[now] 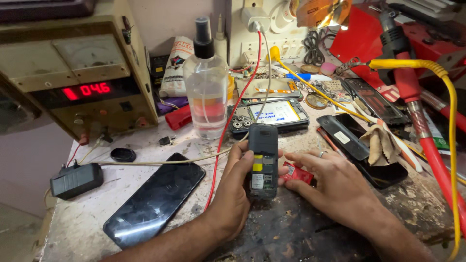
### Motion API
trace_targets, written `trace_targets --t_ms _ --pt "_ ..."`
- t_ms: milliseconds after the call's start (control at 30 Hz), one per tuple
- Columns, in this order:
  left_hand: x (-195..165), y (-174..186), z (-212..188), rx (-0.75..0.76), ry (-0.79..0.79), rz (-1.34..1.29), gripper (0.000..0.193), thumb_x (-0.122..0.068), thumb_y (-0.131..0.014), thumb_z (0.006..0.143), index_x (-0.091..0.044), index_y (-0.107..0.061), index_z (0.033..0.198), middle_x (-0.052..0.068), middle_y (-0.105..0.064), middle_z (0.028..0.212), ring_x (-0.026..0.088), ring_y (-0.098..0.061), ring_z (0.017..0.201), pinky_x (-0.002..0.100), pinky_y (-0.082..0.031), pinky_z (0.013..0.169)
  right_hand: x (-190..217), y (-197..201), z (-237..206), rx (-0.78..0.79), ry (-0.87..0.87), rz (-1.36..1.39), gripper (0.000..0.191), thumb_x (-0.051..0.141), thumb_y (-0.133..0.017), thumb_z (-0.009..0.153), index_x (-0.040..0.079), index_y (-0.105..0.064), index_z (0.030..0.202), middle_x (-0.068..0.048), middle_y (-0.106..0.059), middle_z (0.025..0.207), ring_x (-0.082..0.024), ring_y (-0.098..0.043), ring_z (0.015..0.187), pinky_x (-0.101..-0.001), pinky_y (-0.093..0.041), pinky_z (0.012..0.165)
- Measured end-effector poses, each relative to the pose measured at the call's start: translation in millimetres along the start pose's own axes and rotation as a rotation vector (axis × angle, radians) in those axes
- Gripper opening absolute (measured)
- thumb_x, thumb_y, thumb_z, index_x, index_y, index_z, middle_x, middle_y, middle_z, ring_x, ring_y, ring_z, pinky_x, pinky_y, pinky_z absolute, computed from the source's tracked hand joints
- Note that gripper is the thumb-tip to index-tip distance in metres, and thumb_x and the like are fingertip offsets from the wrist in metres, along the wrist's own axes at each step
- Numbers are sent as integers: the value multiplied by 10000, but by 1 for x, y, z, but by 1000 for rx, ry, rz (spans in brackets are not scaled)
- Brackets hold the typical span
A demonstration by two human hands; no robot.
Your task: The person assembles a feature phone by inserting the motherboard, battery, and SIM card into the chassis, then closing the back cover and powering the device on. The phone displays a boot logo and a functional screen.
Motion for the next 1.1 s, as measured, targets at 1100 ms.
trace_targets --t_ms 1100 --pt "7 -1 -3 184 205 37 471 -295 -416 1065 -154 -394 1514 52 -619 1352 143 -651 1219 372 -579 971 -61 -11 -19 -3 -15 1767 552 -86 -593 952 40 -411 1458 -236 -620 1365 -212 -661 1093 -361 -518 954"
Point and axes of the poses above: each hand's wrist, its own z-axis towards the middle knuckle, its own y-axis out of the back of the hand, x = y × z, the point moved 1 cm from there along z, towards the middle knuckle
